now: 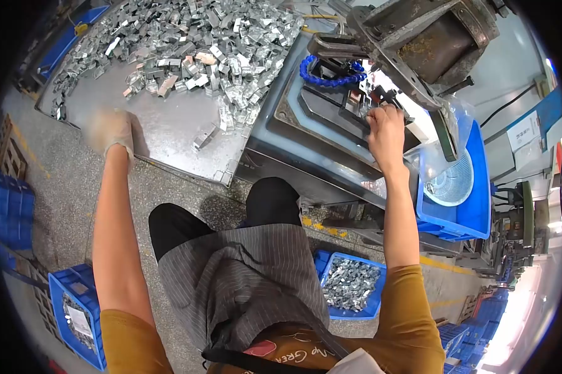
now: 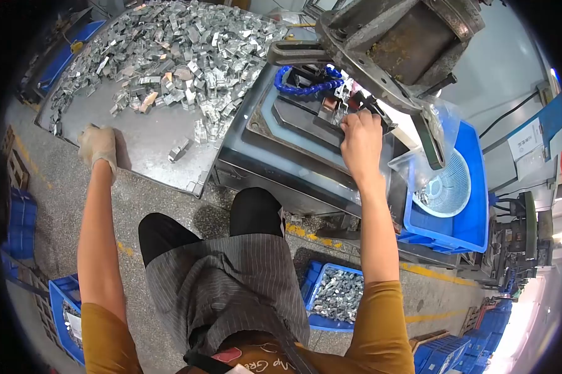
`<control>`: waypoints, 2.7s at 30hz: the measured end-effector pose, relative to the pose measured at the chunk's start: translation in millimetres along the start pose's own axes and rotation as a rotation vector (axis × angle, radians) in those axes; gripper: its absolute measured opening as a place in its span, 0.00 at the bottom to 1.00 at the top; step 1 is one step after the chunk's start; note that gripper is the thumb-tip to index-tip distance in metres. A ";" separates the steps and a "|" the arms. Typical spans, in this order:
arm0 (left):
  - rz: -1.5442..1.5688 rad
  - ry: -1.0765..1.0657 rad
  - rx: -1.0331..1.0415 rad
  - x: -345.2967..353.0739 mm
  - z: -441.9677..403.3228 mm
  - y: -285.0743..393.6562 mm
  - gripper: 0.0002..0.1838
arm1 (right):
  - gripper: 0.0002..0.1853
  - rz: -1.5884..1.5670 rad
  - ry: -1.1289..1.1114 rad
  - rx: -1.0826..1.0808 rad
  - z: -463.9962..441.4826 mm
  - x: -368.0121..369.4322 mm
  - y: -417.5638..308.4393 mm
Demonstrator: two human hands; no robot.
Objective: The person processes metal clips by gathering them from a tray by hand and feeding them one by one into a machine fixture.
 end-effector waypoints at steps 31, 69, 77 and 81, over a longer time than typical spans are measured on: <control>0.090 -0.014 -0.074 -5.4 8.5 1.6 0.21 | 0.07 -0.218 0.102 -0.034 -12.7 9.3 -68.3; 0.119 0.007 -0.040 -3.1 8.0 0.9 0.24 | 0.05 -0.394 -0.044 0.023 -41.6 137.6 -221.9; -0.159 0.200 0.179 2.1 12.4 13.3 0.32 | 0.13 -0.187 -0.130 -0.057 -47.9 125.5 -185.3; 0.019 0.206 0.526 1.5 8.2 49.0 0.33 | 0.14 -0.391 -0.108 -0.085 -46.2 98.7 -178.4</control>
Point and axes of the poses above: each hand's wrist, its own z-axis away from the middle knuckle, its own x-axis out of the palm, y = z × x, the point moved 4 cm from there along -z, towards the middle knuckle, and after that the axes turned 14 degrees about -z, right-handed, at the moved point
